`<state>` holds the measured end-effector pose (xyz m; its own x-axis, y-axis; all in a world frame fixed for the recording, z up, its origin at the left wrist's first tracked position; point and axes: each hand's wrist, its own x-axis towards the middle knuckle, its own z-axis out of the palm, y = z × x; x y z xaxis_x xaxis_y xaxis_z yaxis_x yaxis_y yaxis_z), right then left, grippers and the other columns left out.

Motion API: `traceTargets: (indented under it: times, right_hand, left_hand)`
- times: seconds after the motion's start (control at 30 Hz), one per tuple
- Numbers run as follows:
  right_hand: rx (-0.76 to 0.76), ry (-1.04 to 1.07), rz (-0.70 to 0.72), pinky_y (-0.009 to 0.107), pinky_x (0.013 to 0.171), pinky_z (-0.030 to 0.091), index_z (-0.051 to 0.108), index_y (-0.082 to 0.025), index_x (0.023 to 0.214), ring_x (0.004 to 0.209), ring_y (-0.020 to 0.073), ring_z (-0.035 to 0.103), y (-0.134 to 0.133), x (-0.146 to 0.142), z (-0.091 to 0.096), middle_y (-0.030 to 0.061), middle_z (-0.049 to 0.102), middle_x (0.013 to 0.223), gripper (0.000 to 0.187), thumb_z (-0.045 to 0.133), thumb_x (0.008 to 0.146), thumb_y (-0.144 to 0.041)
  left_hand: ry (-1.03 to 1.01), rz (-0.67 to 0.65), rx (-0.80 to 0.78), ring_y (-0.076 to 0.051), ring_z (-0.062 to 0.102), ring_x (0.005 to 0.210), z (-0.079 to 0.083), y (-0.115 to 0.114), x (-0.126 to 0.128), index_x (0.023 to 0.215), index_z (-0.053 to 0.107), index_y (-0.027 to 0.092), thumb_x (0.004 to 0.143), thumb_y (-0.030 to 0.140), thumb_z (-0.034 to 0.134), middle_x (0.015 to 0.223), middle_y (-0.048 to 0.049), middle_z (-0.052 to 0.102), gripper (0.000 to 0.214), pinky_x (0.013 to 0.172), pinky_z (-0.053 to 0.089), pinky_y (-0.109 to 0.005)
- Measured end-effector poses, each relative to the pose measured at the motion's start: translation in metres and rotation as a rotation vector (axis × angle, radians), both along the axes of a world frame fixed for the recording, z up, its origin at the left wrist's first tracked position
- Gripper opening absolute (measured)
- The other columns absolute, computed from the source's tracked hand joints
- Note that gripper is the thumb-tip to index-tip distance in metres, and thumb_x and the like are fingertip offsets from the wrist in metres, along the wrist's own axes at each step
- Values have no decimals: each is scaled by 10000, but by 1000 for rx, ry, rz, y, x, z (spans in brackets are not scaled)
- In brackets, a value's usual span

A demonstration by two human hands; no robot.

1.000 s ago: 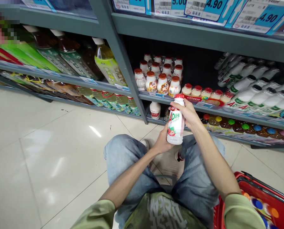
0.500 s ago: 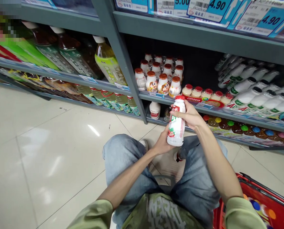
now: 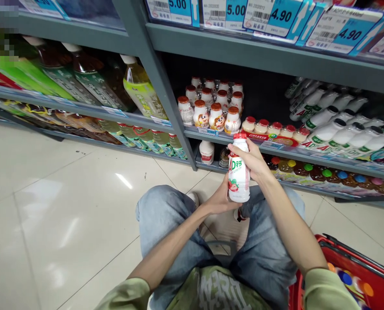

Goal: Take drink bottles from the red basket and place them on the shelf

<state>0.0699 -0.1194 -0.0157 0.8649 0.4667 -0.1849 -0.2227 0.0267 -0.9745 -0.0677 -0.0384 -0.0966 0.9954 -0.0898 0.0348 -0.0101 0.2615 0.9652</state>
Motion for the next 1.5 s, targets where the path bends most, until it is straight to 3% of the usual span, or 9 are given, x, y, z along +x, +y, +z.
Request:
traceTargets:
  times: [0.1, 0.2, 0.33, 0.5, 0.67, 0.97, 1.2, 1.33, 1.5]
  right_hand:
    - [-5, 40, 2, 290, 574, 507, 603, -253, 1044, 685, 173, 630, 0, 1, 0, -16, 652, 838, 555, 881, 649, -526]
    - [-18, 65, 12, 304, 589, 511, 612, -253, 1040, 703, 191, 658, 0, 1, 1, 17, 699, 893, 525, 840, 697, -577]
    - [-75, -18, 71, 332, 669, 532, 624, -247, 969, 805, 225, 681, 1, -2, 0, 48, 725, 944, 444, 790, 754, -598]
    - [-141, -136, 104, 382, 877, 536, 625, -237, 963, 985, 248, 650, 5, -5, -8, 54, 720, 1026, 383, 734, 811, -572]
    - [-168, -169, 91, 395, 943, 509, 616, -241, 988, 1024, 249, 637, 6, -3, -13, 45, 695, 1043, 364, 728, 823, -546]
    - [-102, -49, 76, 336, 786, 547, 630, -239, 992, 846, 213, 669, 4, -3, -2, 14, 706, 896, 470, 748, 766, -634]
    - [-32, 68, 143, 362, 609, 561, 568, -244, 956, 672, 230, 686, 4, -7, 2, 32, 734, 828, 430, 808, 764, -545]
    - [-62, 21, 141, 338, 605, 544, 576, -240, 925, 661, 213, 674, 4, -6, 1, 20, 718, 792, 406, 772, 785, -567]
    - [-106, -66, 111, 335, 683, 550, 575, -251, 983, 773, 214, 679, 5, -5, -3, 22, 712, 883, 431, 766, 774, -576]
  left_hand:
    - [-4, -27, 41, -361, 418, 1423, 0, 3, -1, 1614, 258, 259, 662, 320, 906, 1514, -145, 478, 1153, 1202, 338, -520]
    - [61, -67, -87, -340, 415, 1433, -1, 4, 2, 1591, 322, 265, 730, 410, 865, 1496, -120, 516, 1028, 1193, 351, -484]
    - [215, 97, -295, -310, 568, 1279, -10, -2, 10, 1475, 494, 229, 826, 553, 736, 1383, -106, 626, 765, 1083, 454, -434]
    - [335, 284, -322, -248, 682, 1010, -20, -5, 16, 1302, 618, 184, 799, 549, 736, 1108, -72, 742, 632, 917, 534, -363]
    - [366, 327, -362, -224, 710, 870, -11, -3, 16, 1281, 614, 181, 766, 530, 733, 1010, -53, 767, 633, 826, 557, -342]
    - [391, 53, -588, -305, 731, 748, 3, 2, 9, 1046, 706, 107, 749, 738, 536, 819, -138, 761, 718, 659, 558, -374]
    - [386, -83, -649, -331, 731, 762, 3, 0, 7, 1028, 717, 102, 702, 780, 579, 840, -155, 761, 765, 664, 555, -401]
    - [380, -41, -624, -321, 730, 737, 2, -3, 8, 1025, 710, 107, 702, 795, 609, 861, -156, 763, 767, 668, 560, -408]
    - [380, 203, -477, -228, 698, 650, -2, -10, 13, 1046, 670, 126, 685, 705, 760, 831, -99, 753, 688, 667, 560, -349]
